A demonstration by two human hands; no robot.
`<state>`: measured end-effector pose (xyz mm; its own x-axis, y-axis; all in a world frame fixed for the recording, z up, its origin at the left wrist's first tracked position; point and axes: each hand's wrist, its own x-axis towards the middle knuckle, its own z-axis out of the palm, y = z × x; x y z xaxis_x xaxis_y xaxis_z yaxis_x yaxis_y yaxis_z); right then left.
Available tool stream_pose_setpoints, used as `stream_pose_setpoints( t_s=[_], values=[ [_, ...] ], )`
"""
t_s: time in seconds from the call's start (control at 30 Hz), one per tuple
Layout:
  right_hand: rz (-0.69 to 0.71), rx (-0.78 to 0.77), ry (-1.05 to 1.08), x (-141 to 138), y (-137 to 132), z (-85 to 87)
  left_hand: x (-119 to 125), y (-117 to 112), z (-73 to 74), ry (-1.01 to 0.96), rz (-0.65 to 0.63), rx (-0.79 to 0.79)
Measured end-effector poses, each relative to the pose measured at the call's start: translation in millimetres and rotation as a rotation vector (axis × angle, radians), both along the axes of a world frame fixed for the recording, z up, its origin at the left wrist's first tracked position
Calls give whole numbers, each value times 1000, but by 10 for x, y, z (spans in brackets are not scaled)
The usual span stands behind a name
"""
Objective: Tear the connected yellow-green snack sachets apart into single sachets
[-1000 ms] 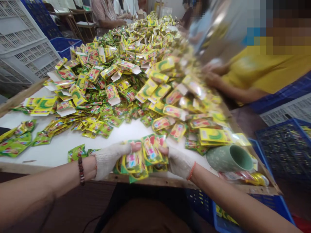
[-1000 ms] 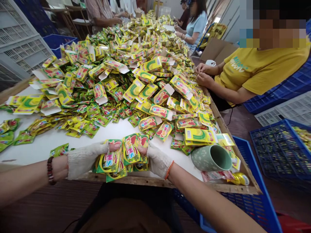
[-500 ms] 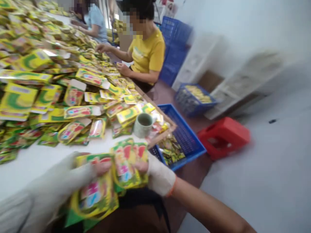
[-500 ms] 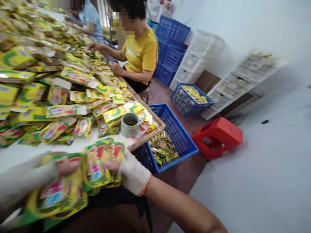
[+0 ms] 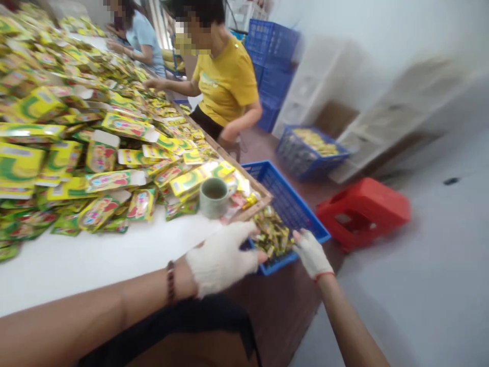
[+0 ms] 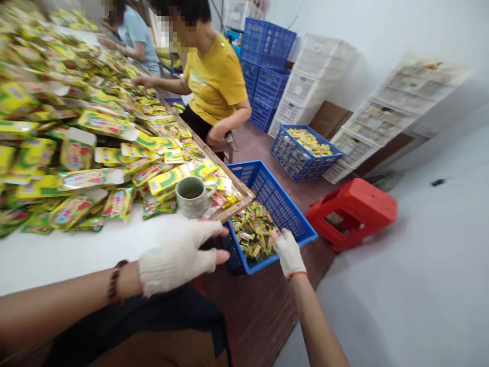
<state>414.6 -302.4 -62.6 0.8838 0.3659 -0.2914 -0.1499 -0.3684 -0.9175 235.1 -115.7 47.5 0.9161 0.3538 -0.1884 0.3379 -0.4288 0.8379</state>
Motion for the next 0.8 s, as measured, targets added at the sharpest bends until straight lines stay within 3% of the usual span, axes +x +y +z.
stream_pose_setpoints(
  t_s=[0.07, 0.2, 0.37, 0.5, 0.6, 0.7, 0.8],
  values=[
    [75, 55, 89, -206, 137, 1, -436, 150, -114, 99, 26, -63],
    [423, 74, 237, -577, 454, 132, -1195, 341, -333, 200, 161, -186],
    [946, 133, 286, -1060, 1139, 357, -1934, 455, -355, 144, 429, -224],
    [1275, 165, 226, -1754, 1912, 540, -2506, 591, -383, 26, 701, -65],
    [1449, 128, 206, -2371, 2514, 523, -2896, 838, -495, -48, 874, 80],
    [1565, 175, 184, -2924, 3027, 385, -3227, 1266, -602, -61, 1006, 382],
    [1583, 201, 51, -3257, 3343, 217, -3574, 1848, -597, 16, 1126, 595]
  ],
)
